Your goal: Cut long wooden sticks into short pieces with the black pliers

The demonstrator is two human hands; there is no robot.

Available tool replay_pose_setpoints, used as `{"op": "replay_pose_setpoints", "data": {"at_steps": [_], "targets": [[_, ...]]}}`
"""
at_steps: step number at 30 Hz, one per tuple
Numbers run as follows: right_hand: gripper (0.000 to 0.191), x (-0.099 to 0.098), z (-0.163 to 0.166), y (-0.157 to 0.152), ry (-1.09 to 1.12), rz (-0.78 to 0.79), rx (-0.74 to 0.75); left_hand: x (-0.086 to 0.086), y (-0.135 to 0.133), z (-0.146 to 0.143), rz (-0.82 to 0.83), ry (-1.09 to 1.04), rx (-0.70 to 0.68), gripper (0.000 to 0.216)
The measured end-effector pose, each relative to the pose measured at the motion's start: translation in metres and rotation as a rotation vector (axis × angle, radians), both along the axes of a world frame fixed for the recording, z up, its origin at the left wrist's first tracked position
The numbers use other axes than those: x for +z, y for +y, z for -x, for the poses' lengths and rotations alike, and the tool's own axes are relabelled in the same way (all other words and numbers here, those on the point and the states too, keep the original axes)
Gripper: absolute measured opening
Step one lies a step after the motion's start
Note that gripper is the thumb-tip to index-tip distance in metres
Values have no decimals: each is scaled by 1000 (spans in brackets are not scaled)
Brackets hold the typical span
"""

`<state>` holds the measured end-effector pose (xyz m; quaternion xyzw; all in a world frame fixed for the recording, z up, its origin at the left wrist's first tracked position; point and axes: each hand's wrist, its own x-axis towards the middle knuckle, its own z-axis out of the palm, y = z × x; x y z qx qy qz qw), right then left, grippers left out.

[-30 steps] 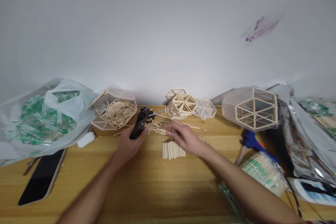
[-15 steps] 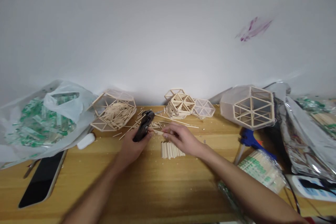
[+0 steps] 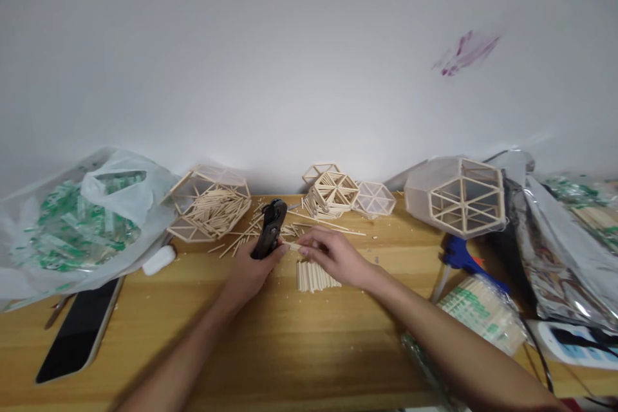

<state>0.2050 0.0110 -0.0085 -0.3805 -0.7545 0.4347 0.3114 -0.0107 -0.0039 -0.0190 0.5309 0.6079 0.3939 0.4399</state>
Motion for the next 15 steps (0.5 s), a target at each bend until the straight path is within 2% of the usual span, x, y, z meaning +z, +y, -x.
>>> {"op": "replay_pose_setpoints", "data": {"at_steps": [10, 15], "targets": [[26, -1, 3, -1, 95, 149, 4, -2, -1, 1, 42, -9, -37, 35], [35, 4, 2, -1, 171, 284, -19, 1, 0, 10, -89, -36, -104, 38]]}}
